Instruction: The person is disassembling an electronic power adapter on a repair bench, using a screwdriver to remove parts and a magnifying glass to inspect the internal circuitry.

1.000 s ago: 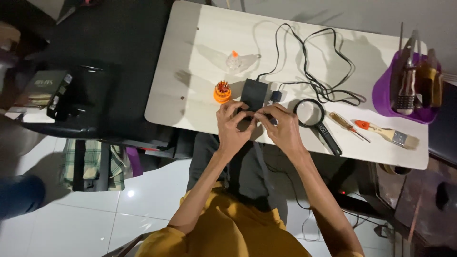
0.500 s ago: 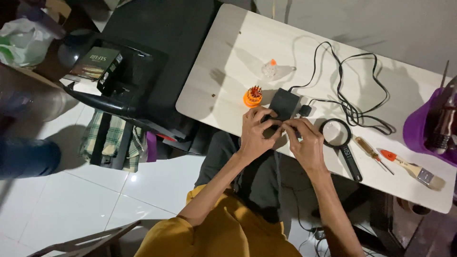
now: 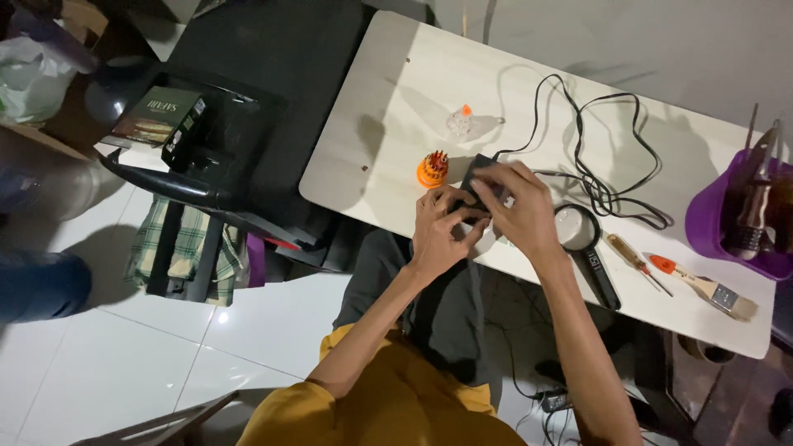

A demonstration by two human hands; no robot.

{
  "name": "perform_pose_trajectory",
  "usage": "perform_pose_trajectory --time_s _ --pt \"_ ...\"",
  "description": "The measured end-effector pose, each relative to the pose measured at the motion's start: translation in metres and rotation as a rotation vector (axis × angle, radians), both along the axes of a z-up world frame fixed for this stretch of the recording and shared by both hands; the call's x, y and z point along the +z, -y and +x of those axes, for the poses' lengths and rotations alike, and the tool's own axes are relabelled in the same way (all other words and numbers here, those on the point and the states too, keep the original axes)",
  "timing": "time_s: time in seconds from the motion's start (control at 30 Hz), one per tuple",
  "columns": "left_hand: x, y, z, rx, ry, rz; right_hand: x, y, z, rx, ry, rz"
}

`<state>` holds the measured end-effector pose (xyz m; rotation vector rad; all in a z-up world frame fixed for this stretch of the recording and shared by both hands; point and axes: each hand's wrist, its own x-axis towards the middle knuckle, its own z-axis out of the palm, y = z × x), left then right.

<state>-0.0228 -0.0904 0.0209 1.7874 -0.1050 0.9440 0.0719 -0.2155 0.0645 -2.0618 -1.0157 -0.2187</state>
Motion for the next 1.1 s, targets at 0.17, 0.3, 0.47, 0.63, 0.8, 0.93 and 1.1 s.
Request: perform_pose_trajectory --time_s 0.17,0.3,0.47,0.63,0.8,0.93,1.1 --pt "0.013 -0.004 -0.004 -0.111 -0.062 -0.107 0.004 -0.04 0.02 0.034 0.018 -0.105" --pt "-0.019 -0.001 0.002 0.057 -0.079 0.127 0.004 -0.052 0.029 0.093 0.103 -0.244" --pt "-0.026 0.0 0.005 0.037 -0.123 0.131 -0.005 -0.05 0.038 0.121 0.194 -0.238" --pt "-0.041 0.003 0.007 0.055 -0.157 0.18 -0.006 -0.053 0.041 0.095 0.188 -0.119" --pt "-0.035 0.003 0.005 0.052 -0.171 0.156 0.03 -0.038 0.021 0.066 -0.054 0.153" --pt "-0.025 0.004 0.004 0.032 -0.13 0.089 0.045 -0.007 0.01 0.054 -0.19 0.091" --pt "-0.04 0.005 0.008 0.055 -0.14 0.131 0.051 0.032 0.005 0.149 -0.184 -0.121"
